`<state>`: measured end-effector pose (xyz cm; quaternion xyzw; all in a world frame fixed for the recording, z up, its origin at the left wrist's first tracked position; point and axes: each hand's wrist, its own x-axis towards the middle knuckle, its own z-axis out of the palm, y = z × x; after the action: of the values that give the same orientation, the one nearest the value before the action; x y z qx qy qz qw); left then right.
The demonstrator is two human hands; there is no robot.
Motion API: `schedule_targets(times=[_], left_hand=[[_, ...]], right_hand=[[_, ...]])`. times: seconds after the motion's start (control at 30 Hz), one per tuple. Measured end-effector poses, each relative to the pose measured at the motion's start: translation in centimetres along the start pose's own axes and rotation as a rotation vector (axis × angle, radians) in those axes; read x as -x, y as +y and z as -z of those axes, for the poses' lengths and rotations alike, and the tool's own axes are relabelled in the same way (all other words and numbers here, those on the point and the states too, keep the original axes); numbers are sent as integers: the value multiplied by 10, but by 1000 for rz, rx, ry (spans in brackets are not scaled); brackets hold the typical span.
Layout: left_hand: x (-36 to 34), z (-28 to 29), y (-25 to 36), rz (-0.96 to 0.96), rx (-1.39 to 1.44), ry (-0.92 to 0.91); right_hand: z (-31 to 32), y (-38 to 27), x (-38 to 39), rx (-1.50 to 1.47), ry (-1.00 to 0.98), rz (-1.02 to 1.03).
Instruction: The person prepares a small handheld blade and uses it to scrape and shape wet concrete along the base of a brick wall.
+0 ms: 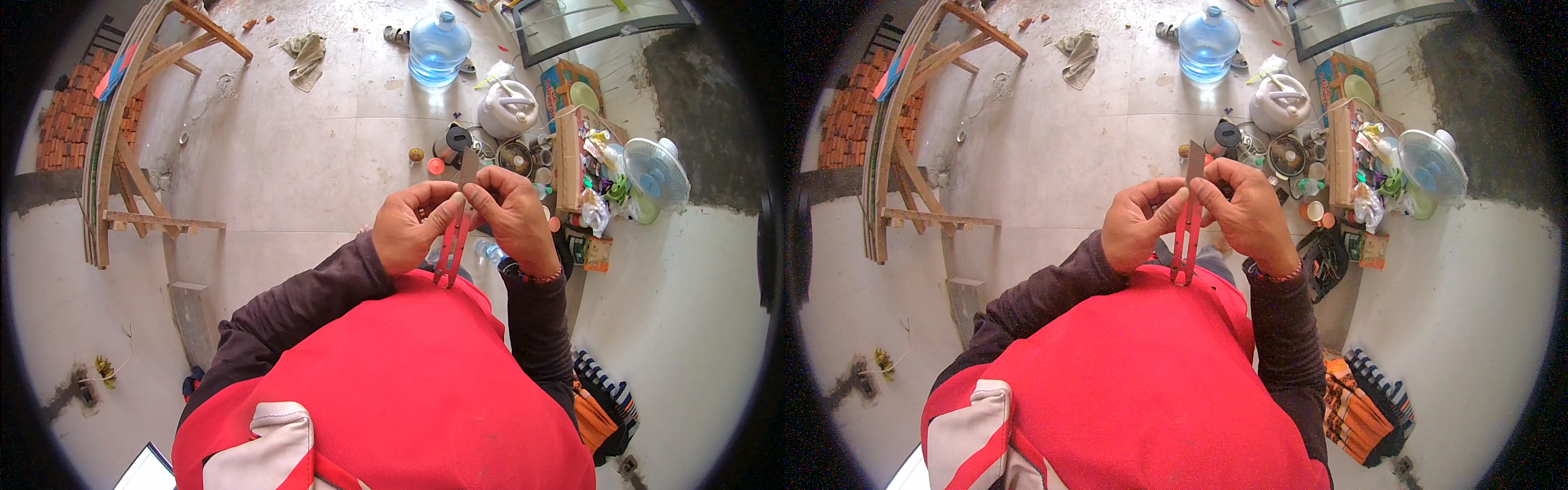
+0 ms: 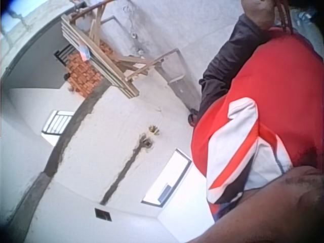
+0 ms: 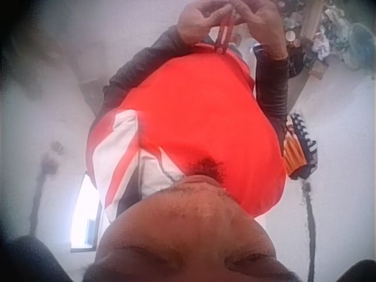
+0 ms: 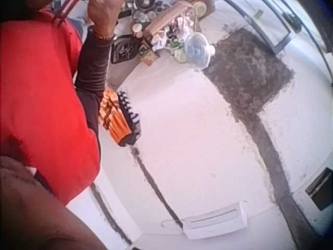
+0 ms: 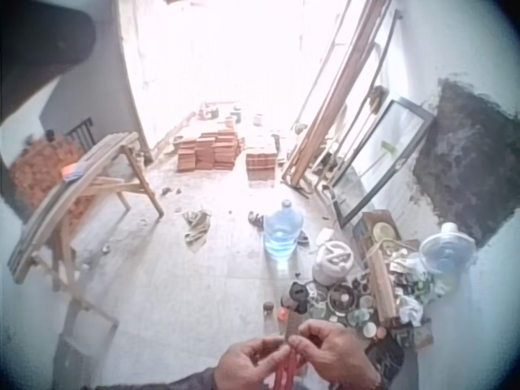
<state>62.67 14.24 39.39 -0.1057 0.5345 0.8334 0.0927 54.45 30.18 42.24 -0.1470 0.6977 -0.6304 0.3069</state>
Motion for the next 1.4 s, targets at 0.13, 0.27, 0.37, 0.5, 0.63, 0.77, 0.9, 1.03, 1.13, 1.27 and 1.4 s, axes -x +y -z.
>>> schedule_targets(times=[0.13,0.27,0.37,0.5,0.63,0.77,0.9,1.03,1.13,1.27,1.4], left_hand=[[1,2,-3,-31,-51,-11],[2,2,-2,-12,-34,2],[2,2,-4,-14,-20,22],[3,0,0,-11,5,44],[2,0,1,20,42,25],[3,-1,-3,-3,27,52],[3,-3,-3,3,13,91],[1,-3,-4,10,18,86],[3,-2,-1,29,-22,81],[3,-3,0,9,-40,103],[3,-1,-4,-79,-48,122]], right_hand=[[-1,2,0,-13,1,-14],[-2,1,1,-25,8,-4],[-3,-1,2,-40,16,-5],[-4,0,2,-17,30,-1],[-4,0,3,0,41,19],[-6,0,3,-1,54,17],[-5,-1,3,-28,42,1],[-5,3,3,-51,33,12],[-6,2,3,-42,39,-6],[-5,1,3,-48,39,-6],[-7,3,3,-36,46,7]])
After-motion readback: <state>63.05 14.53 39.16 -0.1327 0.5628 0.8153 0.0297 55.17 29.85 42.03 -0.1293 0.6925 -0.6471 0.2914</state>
